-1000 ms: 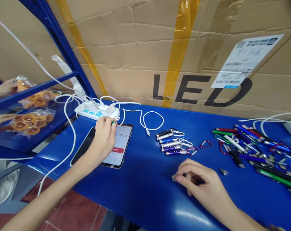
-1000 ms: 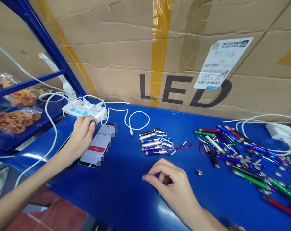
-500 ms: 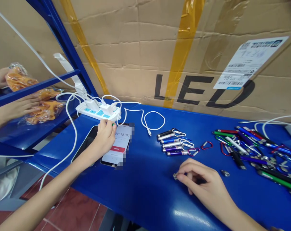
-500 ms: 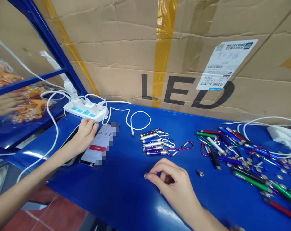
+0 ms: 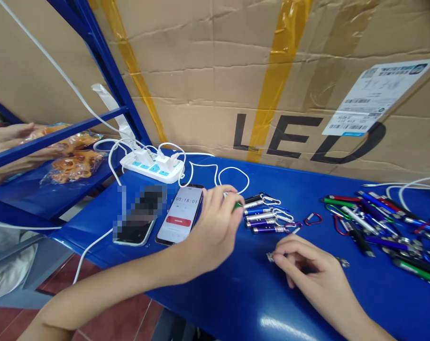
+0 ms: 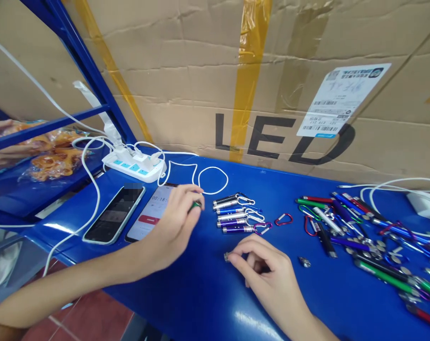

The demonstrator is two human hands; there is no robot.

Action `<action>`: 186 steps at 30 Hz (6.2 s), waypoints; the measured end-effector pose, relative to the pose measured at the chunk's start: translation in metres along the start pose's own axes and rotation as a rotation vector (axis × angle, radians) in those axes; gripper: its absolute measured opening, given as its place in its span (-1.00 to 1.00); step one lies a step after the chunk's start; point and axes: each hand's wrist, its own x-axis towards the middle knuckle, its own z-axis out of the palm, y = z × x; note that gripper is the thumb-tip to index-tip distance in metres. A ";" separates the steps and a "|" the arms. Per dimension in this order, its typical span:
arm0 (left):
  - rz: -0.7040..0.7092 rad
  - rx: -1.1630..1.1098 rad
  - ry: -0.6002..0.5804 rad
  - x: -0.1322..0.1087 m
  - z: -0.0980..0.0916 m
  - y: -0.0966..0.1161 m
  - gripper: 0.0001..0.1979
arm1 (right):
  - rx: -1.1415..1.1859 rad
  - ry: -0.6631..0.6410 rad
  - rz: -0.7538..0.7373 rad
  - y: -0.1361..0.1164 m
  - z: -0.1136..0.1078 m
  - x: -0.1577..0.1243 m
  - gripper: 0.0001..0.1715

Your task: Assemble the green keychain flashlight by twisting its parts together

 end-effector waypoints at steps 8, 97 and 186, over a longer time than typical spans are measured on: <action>0.199 -0.044 -0.361 -0.003 0.023 0.015 -0.76 | 0.001 0.169 0.043 0.006 -0.004 0.000 -0.82; 0.074 -0.380 -0.428 -0.019 0.049 -0.007 -0.73 | -0.477 -0.005 -0.538 0.007 -0.035 0.008 -0.82; 0.137 -0.311 -0.339 -0.024 0.053 -0.007 -0.78 | -0.039 -0.168 0.230 0.008 -0.025 0.003 -0.72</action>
